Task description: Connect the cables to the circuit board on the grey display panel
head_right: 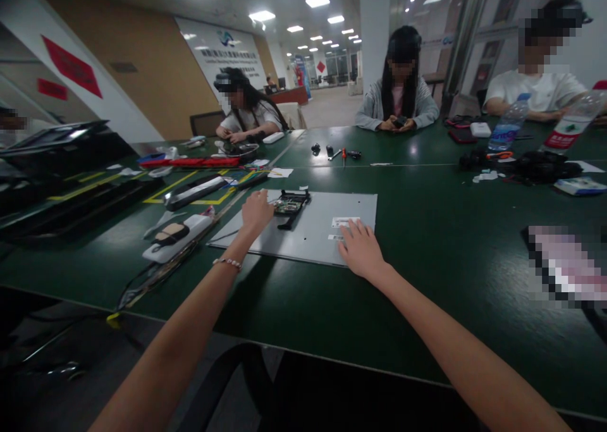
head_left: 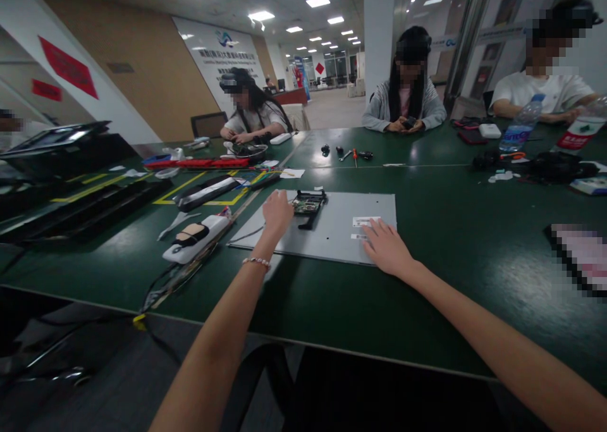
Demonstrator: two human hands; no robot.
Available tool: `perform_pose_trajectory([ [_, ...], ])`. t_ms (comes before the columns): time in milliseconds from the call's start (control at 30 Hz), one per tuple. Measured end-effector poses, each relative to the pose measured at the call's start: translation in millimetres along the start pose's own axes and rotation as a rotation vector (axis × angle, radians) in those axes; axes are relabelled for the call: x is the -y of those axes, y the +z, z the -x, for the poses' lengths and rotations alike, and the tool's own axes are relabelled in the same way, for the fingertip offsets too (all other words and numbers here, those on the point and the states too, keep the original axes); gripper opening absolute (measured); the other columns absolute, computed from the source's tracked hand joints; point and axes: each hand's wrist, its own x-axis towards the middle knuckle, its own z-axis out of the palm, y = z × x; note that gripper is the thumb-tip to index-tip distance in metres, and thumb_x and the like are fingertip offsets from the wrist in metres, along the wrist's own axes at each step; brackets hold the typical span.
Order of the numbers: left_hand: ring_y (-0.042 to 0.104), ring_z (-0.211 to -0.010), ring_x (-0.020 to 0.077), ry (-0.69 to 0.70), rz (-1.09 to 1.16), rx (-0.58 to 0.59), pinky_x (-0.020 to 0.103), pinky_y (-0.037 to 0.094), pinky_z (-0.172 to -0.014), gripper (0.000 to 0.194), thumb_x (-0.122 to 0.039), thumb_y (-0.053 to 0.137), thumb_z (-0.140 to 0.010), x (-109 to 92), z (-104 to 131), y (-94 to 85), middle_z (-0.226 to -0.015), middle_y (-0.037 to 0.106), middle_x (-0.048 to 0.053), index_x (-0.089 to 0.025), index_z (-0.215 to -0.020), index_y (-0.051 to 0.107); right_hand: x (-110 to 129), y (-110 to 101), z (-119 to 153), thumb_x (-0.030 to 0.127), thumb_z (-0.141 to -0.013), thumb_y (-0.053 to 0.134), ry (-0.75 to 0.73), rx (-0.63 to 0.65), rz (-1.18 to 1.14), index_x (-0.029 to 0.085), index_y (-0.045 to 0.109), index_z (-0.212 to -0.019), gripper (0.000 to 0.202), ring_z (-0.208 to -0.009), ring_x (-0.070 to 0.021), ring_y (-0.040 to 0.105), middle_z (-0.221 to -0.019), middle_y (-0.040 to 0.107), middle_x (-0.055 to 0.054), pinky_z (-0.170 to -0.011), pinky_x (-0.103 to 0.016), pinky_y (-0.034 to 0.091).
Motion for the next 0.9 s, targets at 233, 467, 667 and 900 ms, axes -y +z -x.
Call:
perform_pose_trajectory([
  [233, 0.063, -0.107, 0.0325, -0.075, 0.032, 0.131, 0.04, 0.05, -0.09, 0.042, -0.039, 0.041, -0.094, 27.1, -33.6, 14.2, -0.113, 0.069, 0.018, -0.013, -0.118, 0.064, -0.4, 0.0, 0.4, 0.041, -0.1, 0.028, -0.018, 0.018, 0.009, 0.012, 0.038, -0.15, 0.059, -0.147, -0.0322, 0.021, -0.159, 0.028, -0.015, -0.118, -0.049, 0.019],
  [467, 0.064, -0.105, 0.0318, -0.085, 0.043, 0.185, 0.037, 0.05, -0.09, 0.035, -0.013, 0.052, -0.079, 41.7, -52.4, 18.4, -0.108, 0.071, 0.016, -0.014, -0.106, 0.074, 0.6, -2.7, 1.7, 0.044, -0.1, 0.026, -0.025, 0.033, -0.005, 0.012, 0.037, -0.151, 0.061, -0.148, -0.0326, 0.02, -0.16, 0.027, -0.015, -0.118, -0.05, 0.018],
  [667, 0.061, -0.106, 0.0315, -0.009, 0.025, 0.026, 0.043, 0.047, -0.094, 0.035, -0.015, 0.043, -0.09, 38.3, -70.3, 7.1, -0.11, 0.069, 0.016, -0.01, -0.111, 0.071, 1.0, -2.2, 1.9, 0.045, -0.099, 0.026, -0.022, 0.045, -0.008, 0.013, 0.035, -0.152, 0.062, -0.148, -0.0321, 0.017, -0.161, 0.025, -0.013, -0.119, -0.049, 0.017],
  [900, 0.059, -0.112, 0.0233, 0.099, 0.086, 0.013, 0.033, 0.041, -0.101, 0.039, -0.023, 0.038, -0.097, 1.7, -93.7, 24.3, -0.122, 0.068, 0.008, -0.02, -0.123, 0.067, 2.8, -4.7, 2.7, 0.044, -0.099, 0.027, -0.022, 0.06, 0.001, 0.012, 0.035, -0.152, 0.062, -0.148, -0.0327, 0.017, -0.161, 0.025, -0.013, -0.119, -0.05, 0.017],
])
